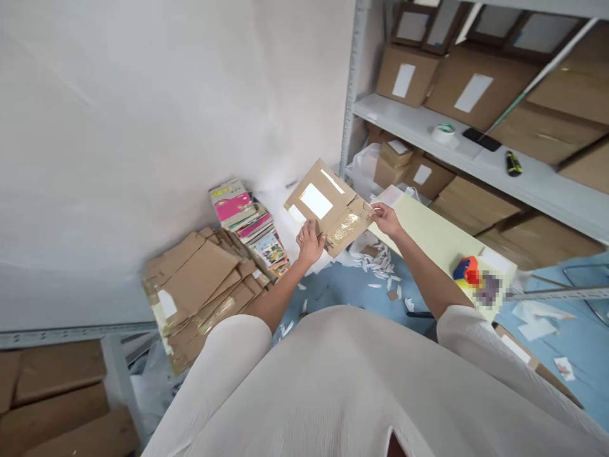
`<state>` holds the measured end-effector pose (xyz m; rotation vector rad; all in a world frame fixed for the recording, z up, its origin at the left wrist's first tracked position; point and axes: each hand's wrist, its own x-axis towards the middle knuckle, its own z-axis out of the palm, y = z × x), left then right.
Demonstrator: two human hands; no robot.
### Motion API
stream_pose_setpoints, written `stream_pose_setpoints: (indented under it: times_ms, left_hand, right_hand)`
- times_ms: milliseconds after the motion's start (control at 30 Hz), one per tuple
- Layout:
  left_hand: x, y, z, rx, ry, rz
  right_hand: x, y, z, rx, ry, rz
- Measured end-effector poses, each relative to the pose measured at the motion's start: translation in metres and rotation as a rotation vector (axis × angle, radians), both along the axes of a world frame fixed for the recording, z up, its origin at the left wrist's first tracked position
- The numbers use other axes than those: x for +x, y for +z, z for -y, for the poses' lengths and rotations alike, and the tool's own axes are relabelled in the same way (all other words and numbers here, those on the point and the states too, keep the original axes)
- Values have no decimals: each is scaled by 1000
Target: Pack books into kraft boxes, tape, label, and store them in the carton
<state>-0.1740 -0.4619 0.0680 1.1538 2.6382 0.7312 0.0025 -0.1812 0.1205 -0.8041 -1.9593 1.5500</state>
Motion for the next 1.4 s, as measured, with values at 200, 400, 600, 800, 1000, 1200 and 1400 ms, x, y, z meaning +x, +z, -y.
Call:
stream_pose_setpoints:
  times_ms: [200,400,600,800,1000,1200,1400]
  left_hand:
    - [66,-17,-98,-117,-250,88]
    - [118,-32,-163,-254,-474,158]
    - [139,-49,-207,-338,-636,148]
    - [138,-70,-256,-373,-765,147]
    - [119,-84,-321,-398,-891,160]
    - [86,-100,-383,-450,-968,203]
    - [60,-119,-416,-524,-1047,211]
  right_hand:
    - [113,-30,-69,-77,-174,131]
    - [197,-67,-102,-154,-337,274]
    - [249,-98,-118,-238,-446,333]
    - [273,-108,-140,-275,-547,348]
    - [273,-110,-181,-231,-731,413]
    - [257,-116,-217,-210,-929,452]
    - [232,-140,-210,-290,-840,547]
